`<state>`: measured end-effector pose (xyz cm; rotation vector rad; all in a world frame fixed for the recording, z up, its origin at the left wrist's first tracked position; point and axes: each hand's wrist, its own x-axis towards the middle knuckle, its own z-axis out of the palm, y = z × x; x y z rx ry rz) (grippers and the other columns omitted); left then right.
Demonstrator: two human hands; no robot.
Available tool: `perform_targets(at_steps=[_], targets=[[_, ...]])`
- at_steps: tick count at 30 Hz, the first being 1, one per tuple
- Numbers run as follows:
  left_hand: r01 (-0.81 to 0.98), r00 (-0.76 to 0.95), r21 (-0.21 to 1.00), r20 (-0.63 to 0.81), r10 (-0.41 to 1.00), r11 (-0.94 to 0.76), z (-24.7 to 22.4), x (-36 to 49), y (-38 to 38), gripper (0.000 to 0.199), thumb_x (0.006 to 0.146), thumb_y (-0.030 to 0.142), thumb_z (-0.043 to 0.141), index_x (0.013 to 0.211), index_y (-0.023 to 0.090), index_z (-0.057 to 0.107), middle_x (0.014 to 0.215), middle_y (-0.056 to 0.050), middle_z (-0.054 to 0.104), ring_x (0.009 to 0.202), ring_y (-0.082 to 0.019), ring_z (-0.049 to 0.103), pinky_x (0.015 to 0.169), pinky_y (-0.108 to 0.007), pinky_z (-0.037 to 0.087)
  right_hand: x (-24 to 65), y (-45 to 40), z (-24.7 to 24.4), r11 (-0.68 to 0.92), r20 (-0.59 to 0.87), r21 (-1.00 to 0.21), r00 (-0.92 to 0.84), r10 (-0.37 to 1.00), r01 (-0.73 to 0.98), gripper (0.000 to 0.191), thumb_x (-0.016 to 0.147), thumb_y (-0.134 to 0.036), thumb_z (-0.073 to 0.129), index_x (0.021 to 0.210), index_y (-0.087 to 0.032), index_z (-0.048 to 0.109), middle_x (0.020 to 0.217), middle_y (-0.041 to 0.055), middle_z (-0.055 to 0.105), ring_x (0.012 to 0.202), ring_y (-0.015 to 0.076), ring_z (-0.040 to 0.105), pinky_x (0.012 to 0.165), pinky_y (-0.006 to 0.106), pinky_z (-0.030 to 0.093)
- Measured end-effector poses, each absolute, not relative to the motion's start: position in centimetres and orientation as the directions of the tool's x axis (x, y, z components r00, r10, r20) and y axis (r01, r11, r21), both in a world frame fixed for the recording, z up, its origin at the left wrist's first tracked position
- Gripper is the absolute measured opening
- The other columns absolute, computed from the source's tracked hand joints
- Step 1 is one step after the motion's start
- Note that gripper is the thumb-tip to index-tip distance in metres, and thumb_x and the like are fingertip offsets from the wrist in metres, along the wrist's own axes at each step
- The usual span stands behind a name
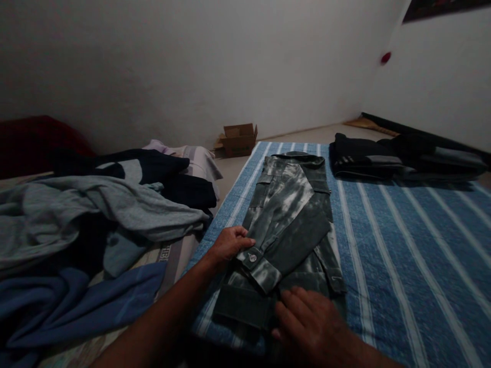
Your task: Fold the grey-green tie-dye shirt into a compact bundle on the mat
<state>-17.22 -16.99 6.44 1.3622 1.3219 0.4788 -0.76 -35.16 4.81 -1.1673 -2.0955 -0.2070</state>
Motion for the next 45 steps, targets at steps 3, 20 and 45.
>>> perform_targets(at_steps=[3,20,45], targets=[[0.437,0.302,0.871,-0.376,0.876,0.224,6.4,-17.3,-16.9,0.028,0.049,0.032,0.073,0.063,0.017,0.053,0.053,0.006,0.051,0.047,-0.009,0.044,0.047,-0.022,0.031,-1.0,-35.5,4.7,0.550,0.639,-0.146,-0.346,0.687,0.822,0.023,0.093,-0.030,0.043,0.089,-0.015,0.060,0.081,0.0099,0.068,0.069,0.0201,0.060,0.057,0.030,0.042],[0.431,0.262,0.877,-0.348,0.900,0.213,6.2,-17.3,-17.1,0.030,0.047,0.030,0.075,0.063,0.017,0.055,0.051,0.008,0.045,0.048,-0.008,0.039,0.049,-0.022,0.026,-1.4,-36.3,3.5,0.489,0.656,-0.059,-0.335,0.676,0.870,0.030,0.094,-0.017,0.033,0.092,-0.014,0.063,0.089,0.0115,0.070,0.081,0.0241,0.061,0.063,0.032,0.041],[0.473,0.333,0.872,-0.309,0.891,0.126,5.6,-18.5,-17.1,0.024,0.054,0.031,0.069,0.059,0.019,0.049,0.052,0.006,0.046,0.049,-0.010,0.040,0.049,-0.023,0.027,7.0,-22.2,6.0,0.277,0.345,-0.217,-0.192,0.919,0.936,0.019,0.091,-0.026,0.045,0.083,-0.019,0.062,0.081,0.0054,0.064,0.074,0.0172,0.061,0.063,0.026,0.039]])
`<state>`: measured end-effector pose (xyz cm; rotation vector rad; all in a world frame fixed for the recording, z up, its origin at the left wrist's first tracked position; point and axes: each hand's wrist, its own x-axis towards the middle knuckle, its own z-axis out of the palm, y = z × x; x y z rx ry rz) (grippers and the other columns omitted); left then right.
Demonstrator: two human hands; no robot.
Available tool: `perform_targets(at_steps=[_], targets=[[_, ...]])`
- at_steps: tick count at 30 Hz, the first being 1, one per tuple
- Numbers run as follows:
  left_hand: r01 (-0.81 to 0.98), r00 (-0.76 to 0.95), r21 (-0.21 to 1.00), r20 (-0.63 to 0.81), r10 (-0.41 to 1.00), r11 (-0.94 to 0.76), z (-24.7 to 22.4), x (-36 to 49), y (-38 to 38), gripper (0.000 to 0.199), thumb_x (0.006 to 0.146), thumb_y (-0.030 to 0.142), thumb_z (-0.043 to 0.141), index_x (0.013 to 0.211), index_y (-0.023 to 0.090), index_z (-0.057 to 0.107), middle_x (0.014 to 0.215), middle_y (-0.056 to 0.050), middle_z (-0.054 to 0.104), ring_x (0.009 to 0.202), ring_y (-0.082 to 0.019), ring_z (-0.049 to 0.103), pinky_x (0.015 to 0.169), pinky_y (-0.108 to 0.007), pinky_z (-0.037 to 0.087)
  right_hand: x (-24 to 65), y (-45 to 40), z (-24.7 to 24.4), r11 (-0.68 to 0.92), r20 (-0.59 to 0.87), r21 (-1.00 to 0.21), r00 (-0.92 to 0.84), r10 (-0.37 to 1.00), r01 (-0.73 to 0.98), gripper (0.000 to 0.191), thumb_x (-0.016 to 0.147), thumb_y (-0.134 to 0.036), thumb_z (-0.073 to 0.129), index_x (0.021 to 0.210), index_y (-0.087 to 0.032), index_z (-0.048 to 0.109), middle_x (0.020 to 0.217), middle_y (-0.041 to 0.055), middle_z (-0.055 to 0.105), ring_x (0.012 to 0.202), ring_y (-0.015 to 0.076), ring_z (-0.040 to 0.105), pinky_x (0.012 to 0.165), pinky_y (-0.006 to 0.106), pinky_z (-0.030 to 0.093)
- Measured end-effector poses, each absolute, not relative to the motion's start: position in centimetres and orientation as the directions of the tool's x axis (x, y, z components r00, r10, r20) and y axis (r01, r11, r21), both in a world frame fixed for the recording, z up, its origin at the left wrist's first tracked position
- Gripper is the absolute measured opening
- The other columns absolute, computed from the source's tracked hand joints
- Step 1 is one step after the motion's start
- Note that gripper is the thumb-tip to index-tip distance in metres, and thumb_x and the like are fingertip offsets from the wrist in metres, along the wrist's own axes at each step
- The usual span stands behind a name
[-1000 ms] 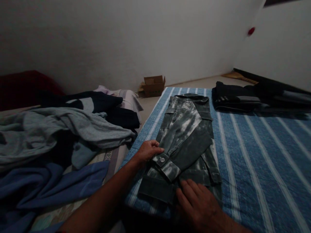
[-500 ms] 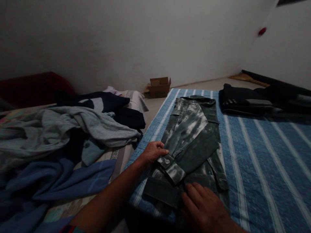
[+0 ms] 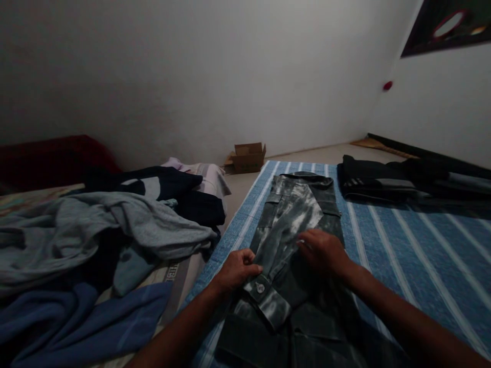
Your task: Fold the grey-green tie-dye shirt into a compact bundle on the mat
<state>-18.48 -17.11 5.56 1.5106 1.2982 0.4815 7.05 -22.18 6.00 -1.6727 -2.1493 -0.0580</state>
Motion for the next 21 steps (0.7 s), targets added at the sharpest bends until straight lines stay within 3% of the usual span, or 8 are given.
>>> perform_targets(at_steps=[7,15,21], targets=[[0.426,0.401,0.896,-0.312,0.862,0.126,5.2,-19.3,-17.1,0.026,0.054,0.031,0.071,0.062,0.018,0.050,0.056,0.005,0.048,0.053,-0.011,0.044,0.051,-0.023,0.030,11.0,-13.3,7.3,0.093,0.173,-0.080,-0.078,0.982,0.992,0.024,0.092,-0.022,0.041,0.101,-0.020,0.064,0.102,0.0085,0.065,0.092,0.0198,0.061,0.070,0.027,0.041],[0.375,0.436,0.906,-0.360,0.825,0.197,5.4,-19.8,-17.1,0.028,0.054,0.029,0.070,0.061,0.019,0.045,0.056,0.006,0.044,0.054,-0.010,0.043,0.049,-0.022,0.029,11.1,-8.2,5.9,0.180,0.112,-0.049,-0.174,0.978,0.982,0.034,0.091,-0.041,0.051,0.115,-0.018,0.057,0.115,0.0113,0.057,0.103,0.0230,0.055,0.082,0.031,0.042],[0.407,0.462,0.894,-0.377,0.803,0.186,5.7,-19.9,-17.5,0.026,0.054,0.028,0.068,0.058,0.020,0.044,0.056,0.006,0.043,0.053,-0.010,0.041,0.049,-0.022,0.029,11.0,-7.9,3.5,0.184,0.198,-0.050,-0.171,0.965,0.982,0.046,0.091,-0.049,0.047,0.123,-0.016,0.051,0.130,0.0159,0.048,0.120,0.0285,0.045,0.095,0.037,0.036]])
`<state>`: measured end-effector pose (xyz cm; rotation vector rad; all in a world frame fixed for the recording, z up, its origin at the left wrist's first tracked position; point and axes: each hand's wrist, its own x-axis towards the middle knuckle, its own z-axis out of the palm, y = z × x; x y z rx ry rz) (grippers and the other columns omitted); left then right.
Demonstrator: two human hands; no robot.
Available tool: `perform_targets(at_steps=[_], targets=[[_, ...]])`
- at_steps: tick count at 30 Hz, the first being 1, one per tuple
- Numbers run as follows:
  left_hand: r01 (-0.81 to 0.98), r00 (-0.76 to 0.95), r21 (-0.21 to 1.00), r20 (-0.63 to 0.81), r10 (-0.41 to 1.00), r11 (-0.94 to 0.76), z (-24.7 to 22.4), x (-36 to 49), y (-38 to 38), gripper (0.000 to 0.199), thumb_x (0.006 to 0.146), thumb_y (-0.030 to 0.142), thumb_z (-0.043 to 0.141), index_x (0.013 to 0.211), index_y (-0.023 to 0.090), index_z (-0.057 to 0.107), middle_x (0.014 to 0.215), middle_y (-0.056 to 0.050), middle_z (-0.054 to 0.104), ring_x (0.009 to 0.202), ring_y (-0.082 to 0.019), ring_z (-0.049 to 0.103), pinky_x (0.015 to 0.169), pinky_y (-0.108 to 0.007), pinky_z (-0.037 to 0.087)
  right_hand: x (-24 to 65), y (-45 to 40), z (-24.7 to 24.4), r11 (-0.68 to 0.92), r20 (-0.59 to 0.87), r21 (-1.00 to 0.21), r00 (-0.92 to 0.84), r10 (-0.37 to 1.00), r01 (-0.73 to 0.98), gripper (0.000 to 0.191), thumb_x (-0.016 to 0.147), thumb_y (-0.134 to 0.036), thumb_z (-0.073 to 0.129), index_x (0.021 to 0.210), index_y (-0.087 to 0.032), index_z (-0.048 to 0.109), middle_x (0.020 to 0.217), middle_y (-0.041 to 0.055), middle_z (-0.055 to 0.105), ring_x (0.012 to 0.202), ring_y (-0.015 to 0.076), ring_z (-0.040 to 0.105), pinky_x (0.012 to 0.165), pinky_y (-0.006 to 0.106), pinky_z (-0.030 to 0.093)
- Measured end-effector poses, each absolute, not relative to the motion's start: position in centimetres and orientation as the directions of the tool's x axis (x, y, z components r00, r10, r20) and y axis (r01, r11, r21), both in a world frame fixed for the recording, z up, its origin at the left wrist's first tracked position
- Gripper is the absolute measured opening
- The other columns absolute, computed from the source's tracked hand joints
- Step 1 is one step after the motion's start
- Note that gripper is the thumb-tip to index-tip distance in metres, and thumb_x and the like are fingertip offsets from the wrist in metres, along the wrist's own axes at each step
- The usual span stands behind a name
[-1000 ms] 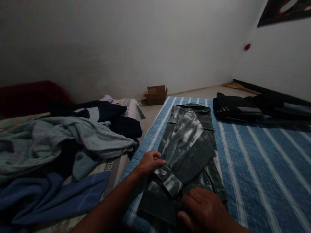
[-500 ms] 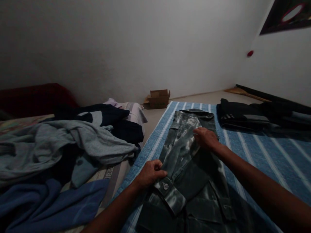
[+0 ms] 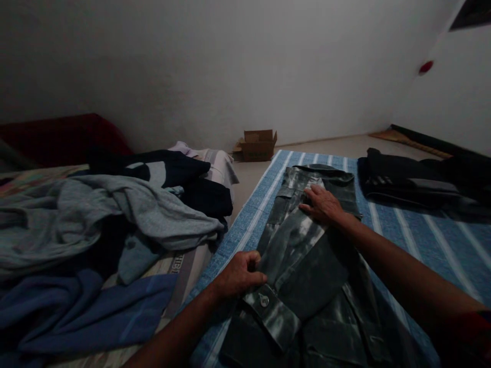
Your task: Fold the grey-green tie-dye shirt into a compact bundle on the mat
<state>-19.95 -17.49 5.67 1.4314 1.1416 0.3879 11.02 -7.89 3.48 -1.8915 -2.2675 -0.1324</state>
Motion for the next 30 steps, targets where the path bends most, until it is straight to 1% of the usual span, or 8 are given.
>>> perform_targets(at_steps=[4,8,13,16,19,23,27,30], targets=[[0.433,0.436,0.883,-0.381,0.815,0.181,5.8,-19.8,-17.5,0.026,0.053,0.027,0.068,0.057,0.020,0.043,0.055,0.006,0.042,0.052,-0.009,0.040,0.048,-0.022,0.028,11.3,-8.1,2.5,0.204,0.249,-0.054,-0.185,0.951,0.978,0.052,0.092,-0.052,0.043,0.127,-0.014,0.049,0.131,0.0176,0.047,0.121,0.0298,0.042,0.098,0.039,0.034],[0.432,0.425,0.881,-0.385,0.819,0.190,5.9,-19.7,-17.5,0.026,0.052,0.026,0.068,0.057,0.019,0.043,0.053,0.007,0.040,0.049,-0.008,0.037,0.046,-0.021,0.025,11.7,-8.3,2.1,0.192,0.263,-0.068,-0.168,0.950,0.979,0.049,0.093,-0.052,0.040,0.122,-0.015,0.052,0.120,0.0150,0.054,0.113,0.0282,0.047,0.095,0.037,0.035],[0.401,0.453,0.883,-0.422,0.786,0.243,5.9,-19.8,-17.6,0.028,0.055,0.028,0.071,0.068,0.019,0.049,0.055,0.009,0.039,0.047,-0.007,0.036,0.046,-0.021,0.022,11.7,-8.3,2.2,0.171,0.233,-0.080,-0.148,0.961,0.982,0.045,0.093,-0.052,0.040,0.112,-0.014,0.057,0.110,0.0143,0.057,0.103,0.0274,0.051,0.090,0.037,0.037],[0.438,0.470,0.870,-0.437,0.767,0.227,6.0,-20.0,-17.6,0.031,0.056,0.032,0.072,0.076,0.018,0.053,0.054,0.010,0.038,0.046,-0.007,0.037,0.046,-0.021,0.021,10.6,-9.5,2.9,0.200,0.249,-0.097,-0.171,0.953,0.975,0.045,0.093,-0.050,0.041,0.115,-0.014,0.057,0.115,0.0151,0.057,0.105,0.0277,0.052,0.091,0.038,0.037],[0.497,0.457,0.851,-0.422,0.783,0.169,6.4,-19.9,-17.8,0.032,0.058,0.034,0.072,0.079,0.017,0.055,0.053,0.010,0.038,0.047,-0.008,0.036,0.046,-0.022,0.021,8.5,-12.2,3.9,0.322,0.273,-0.129,-0.278,0.921,0.938,0.050,0.094,-0.051,0.039,0.122,-0.013,0.055,0.124,0.0165,0.055,0.113,0.0290,0.049,0.096,0.040,0.036],[0.558,0.444,0.825,-0.391,0.806,0.093,6.7,-19.6,-18.2,0.030,0.060,0.036,0.070,0.081,0.017,0.058,0.054,0.009,0.040,0.049,-0.009,0.038,0.047,-0.023,0.023,5.9,-16.8,3.7,0.501,0.266,-0.147,-0.454,0.850,0.853,0.056,0.093,-0.054,0.040,0.134,-0.016,0.048,0.140,0.0145,0.047,0.131,0.0294,0.037,0.108,0.047,0.026],[0.637,0.417,0.771,-0.352,0.838,0.007,6.4,-19.3,-18.2,0.031,0.063,0.038,0.068,0.084,0.017,0.059,0.058,0.008,0.043,0.054,-0.011,0.042,0.049,-0.023,0.027,5.7,-18.8,1.9,0.500,0.212,-0.110,-0.471,0.856,0.859,0.061,0.093,-0.057,0.040,0.137,-0.015,0.047,0.145,0.0152,0.042,0.137,0.0296,0.032,0.111,0.050,0.019],[0.728,0.435,0.677,-0.329,0.838,-0.113,6.8,-19.2,-18.2,0.031,0.065,0.040,0.067,0.085,0.018,0.059,0.063,0.006,0.048,0.060,-0.013,0.048,0.054,-0.023,0.034,6.1,-18.7,1.0,0.490,0.222,-0.099,-0.461,0.859,0.866,0.062,0.093,-0.058,0.039,0.138,-0.015,0.047,0.147,0.0151,0.040,0.138,0.0293,0.030,0.112,0.051,0.018]])
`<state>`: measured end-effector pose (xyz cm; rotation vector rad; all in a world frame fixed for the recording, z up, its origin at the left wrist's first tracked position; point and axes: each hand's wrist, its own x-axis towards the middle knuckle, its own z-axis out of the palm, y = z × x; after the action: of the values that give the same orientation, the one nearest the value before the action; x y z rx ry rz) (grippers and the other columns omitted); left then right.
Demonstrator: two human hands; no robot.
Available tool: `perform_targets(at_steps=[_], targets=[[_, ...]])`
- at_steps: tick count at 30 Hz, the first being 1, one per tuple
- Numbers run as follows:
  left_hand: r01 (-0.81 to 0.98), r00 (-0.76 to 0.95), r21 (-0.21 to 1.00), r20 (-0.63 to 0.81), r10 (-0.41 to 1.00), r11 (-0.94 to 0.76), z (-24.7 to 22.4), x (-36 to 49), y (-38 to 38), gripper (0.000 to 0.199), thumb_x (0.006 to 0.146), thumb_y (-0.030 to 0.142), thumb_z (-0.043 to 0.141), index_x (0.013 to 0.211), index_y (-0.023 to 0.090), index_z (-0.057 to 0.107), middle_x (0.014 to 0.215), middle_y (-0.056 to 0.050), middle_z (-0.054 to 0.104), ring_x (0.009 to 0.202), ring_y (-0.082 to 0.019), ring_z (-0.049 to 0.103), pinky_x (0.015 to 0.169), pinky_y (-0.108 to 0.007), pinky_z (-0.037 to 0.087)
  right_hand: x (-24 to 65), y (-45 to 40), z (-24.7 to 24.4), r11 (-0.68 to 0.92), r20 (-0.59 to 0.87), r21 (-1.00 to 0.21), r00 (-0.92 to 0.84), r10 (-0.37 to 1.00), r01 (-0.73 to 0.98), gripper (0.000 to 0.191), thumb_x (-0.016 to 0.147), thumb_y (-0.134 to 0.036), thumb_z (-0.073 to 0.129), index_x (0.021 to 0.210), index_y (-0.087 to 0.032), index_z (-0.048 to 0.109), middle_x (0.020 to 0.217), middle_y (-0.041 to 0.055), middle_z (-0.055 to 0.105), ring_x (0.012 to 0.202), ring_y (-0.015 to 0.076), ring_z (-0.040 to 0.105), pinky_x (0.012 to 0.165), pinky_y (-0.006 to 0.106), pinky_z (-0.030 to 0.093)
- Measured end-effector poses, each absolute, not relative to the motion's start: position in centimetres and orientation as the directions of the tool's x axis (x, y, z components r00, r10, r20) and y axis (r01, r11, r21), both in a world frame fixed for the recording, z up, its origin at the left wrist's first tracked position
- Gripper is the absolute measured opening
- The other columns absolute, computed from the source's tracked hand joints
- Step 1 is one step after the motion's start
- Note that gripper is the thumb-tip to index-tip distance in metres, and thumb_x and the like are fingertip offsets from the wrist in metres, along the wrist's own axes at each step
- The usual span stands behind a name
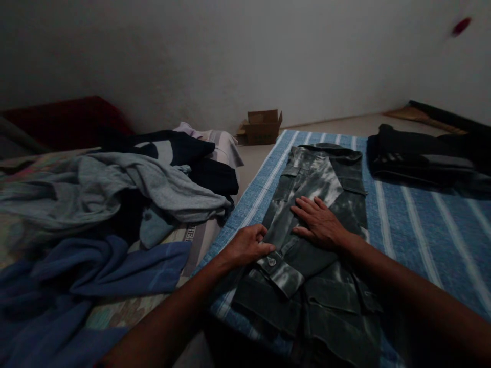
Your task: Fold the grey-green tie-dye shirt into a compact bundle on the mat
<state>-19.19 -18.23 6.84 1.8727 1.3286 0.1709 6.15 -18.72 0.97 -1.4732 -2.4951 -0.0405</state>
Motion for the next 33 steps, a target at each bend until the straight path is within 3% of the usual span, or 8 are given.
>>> perform_targets(at_steps=[3,6,8,11,16,25,29,33], targets=[[0.823,0.431,0.505,-0.258,0.864,-0.260,7.7,-18.8,-18.8,0.027,0.071,0.036,0.065,0.091,0.019,0.058,0.076,0.002,0.058,0.073,-0.018,0.057,0.066,-0.028,0.044,6.3,-18.4,0.9,0.499,0.234,-0.094,-0.468,0.852,0.862,0.064,0.093,-0.059,0.038,0.137,-0.014,0.047,0.147,0.0156,0.041,0.138,0.0299,0.031,0.112,0.051,0.019],[0.806,0.508,0.355,-0.003,0.861,-0.474,8.5,-18.0,-20.2,0.029,0.076,0.028,0.065,0.101,0.019,0.057,0.107,-0.008,0.062,0.104,-0.025,0.057,0.090,-0.039,0.046,6.2,-18.4,1.0,0.499,0.236,-0.090,-0.469,0.851,0.862,0.064,0.093,-0.060,0.037,0.137,-0.014,0.048,0.146,0.0157,0.041,0.137,0.0300,0.032,0.112,0.051,0.019],[0.710,0.623,0.342,0.103,0.775,-0.616,8.7,-17.4,-21.3,0.038,0.078,0.030,0.066,0.111,0.017,0.054,0.129,-0.014,0.055,0.123,-0.028,0.048,0.103,-0.044,0.039,6.2,-18.5,1.0,0.498,0.240,-0.092,-0.466,0.852,0.863,0.065,0.093,-0.060,0.037,0.137,-0.015,0.048,0.146,0.0154,0.042,0.137,0.0298,0.032,0.112,0.051,0.020],[0.579,0.775,0.386,0.013,0.631,-0.718,8.5,-16.6,-22.5,0.055,0.080,0.041,0.067,0.124,0.014,0.049,0.145,-0.019,0.040,0.138,-0.031,0.031,0.112,-0.048,0.030,6.3,-18.5,1.0,0.500,0.245,-0.097,-0.467,0.850,0.860,0.063,0.093,-0.059,0.038,0.136,-0.015,0.049,0.145,0.0153,0.043,0.137,0.0295,0.033,0.112,0.050,0.020],[0.622,0.780,0.388,-0.231,0.581,-0.680,7.2,-15.9,-23.1,0.071,0.084,0.053,0.058,0.140,0.014,0.038,0.154,-0.019,0.025,0.144,-0.033,0.015,0.114,-0.054,0.019,6.3,-18.4,1.0,0.496,0.236,-0.116,-0.461,0.855,0.860,0.060,0.093,-0.056,0.040,0.136,-0.015,0.049,0.146,0.0153,0.042,0.137,0.0291,0.032,0.113,0.050,0.019],[0.662,0.750,0.404,-0.343,0.566,-0.632,7.9,-16.2,-22.6,0.078,0.082,0.052,0.061,0.146,0.016,0.032,0.156,-0.017,0.018,0.144,-0.033,0.010,0.115,-0.056,0.016,5.8,-18.4,1.3,0.497,0.265,-0.173,-0.446,0.855,0.850,0.059,0.091,-0.055,0.047,0.134,-0.015,0.051,0.145,0.0160,0.043,0.137,0.0301,0.033,0.112,0.051,0.020],[0.618,0.783,0.458,-0.287,0.552,-0.639,8.4,-16.6,-21.0,0.082,0.077,0.056,0.066,0.143,0.018,0.037,0.154,-0.017,0.026,0.142,-0.036,0.021,0.113,-0.057,0.022,5.8,-17.7,1.8,0.468,0.294,-0.178,-0.407,0.865,0.866,0.059,0.091,-0.055,0.047,0.135,-0.016,0.051,0.145,0.0160,0.042,0.137,0.0299,0.033,0.111,0.050,0.026],[0.540,0.814,0.496,-0.105,0.571,-0.680,8.7,-16.3,-17.9,0.064,0.082,0.046,0.064,0.136,0.018,0.047,0.148,-0.016,0.039,0.137,-0.031,0.036,0.111,-0.049,0.031,6.7,-15.9,2.9,0.411,0.330,-0.160,-0.344,0.879,0.898,0.055,0.093,-0.051,0.043,0.132,-0.014,0.052,0.144,0.0162,0.044,0.136,0.0305,0.035,0.110,0.049,0.029]])
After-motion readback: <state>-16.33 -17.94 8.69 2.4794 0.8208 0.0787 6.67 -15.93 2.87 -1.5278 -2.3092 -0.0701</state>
